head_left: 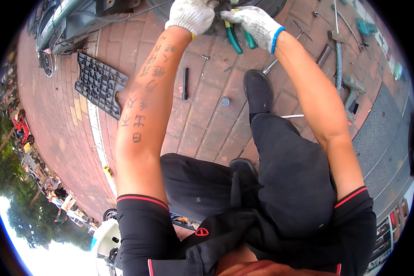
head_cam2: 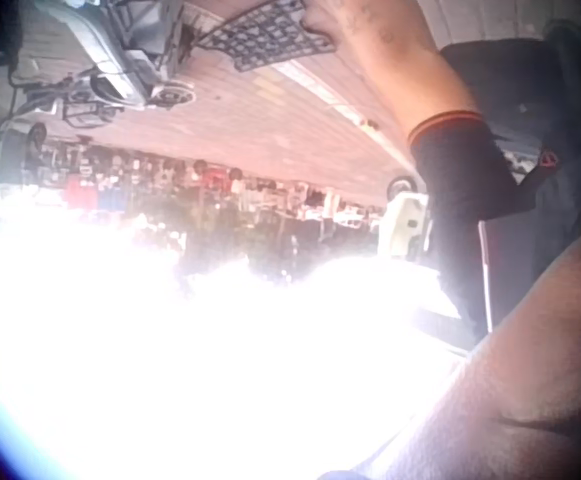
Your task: The person sits on the ground and works on the rear wheel assembly of a scooter. They use a power drill to remove and install bolts on the brake caliper and wheel hub. The person also uses pliers to adjust a cable or wire near the brake assembly.
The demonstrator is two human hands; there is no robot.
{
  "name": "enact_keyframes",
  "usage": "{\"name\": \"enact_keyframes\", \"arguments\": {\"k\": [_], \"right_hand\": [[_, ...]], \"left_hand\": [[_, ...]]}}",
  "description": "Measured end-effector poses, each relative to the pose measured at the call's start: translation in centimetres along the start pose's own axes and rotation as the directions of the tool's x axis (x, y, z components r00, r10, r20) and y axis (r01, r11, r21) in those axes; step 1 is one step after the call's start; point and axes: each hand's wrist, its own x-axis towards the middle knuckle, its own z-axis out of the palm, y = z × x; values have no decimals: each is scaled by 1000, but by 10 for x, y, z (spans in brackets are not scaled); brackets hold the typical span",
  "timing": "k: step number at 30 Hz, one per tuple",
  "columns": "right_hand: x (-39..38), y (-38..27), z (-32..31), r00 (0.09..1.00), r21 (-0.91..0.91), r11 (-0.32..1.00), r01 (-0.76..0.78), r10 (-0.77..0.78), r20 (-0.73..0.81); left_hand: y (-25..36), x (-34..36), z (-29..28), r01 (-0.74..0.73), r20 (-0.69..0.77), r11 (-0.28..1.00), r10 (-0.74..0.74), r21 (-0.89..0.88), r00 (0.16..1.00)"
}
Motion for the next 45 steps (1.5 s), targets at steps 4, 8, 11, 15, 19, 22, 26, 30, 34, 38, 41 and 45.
{"name": "enact_keyframes", "arguments": {"k": [4,8,11,15,19,22,26,30,34,38,41,45], "right_hand": [[-19,26,2,977,390,920,42,-118,175],[-15,23,-1,981,252,962,110,-146,128],[-13,24,-5,986,217,972,84,-112,121],[-8,25,-5,984,139,980,143,-156,90],[-7,24,-5,983,111,985,133,-146,116],[-16,12,0,992,-120,985,123,-121,31],[-17,11,7,989,-108,984,145,-145,4],[-30,-1,10,998,-93,994,61,-61,5],[-23,5,8,997,-107,991,83,-83,2],[-26,-5,5,1000,-178,984,15,-14,6],[-17,1,-1,986,-323,938,128,-156,-63],[-28,-13,6,993,-284,957,61,-86,-76]], "left_hand": [[6,-6,-4,-40,-47,999,41,18,998],[6,-3,-1,34,-29,999,-34,1,999],[1,-4,2,14,-29,1000,-14,21,999],[3,-4,2,-14,-59,1000,14,-1,998],[3,-4,1,21,-36,1000,-21,-1,999],[2,-6,2,13,-51,1000,-12,16,999],[2,-6,4,5,-63,1000,-4,19,998],[3,-6,2,6,-56,1000,-4,23,998],[5,-5,1,12,-56,1000,-11,15,998],[3,-6,2,6,-66,1000,-5,27,998],[4,-4,4,12,-64,1000,-12,6,998],[4,-6,4,24,-74,999,-22,26,997]]}}
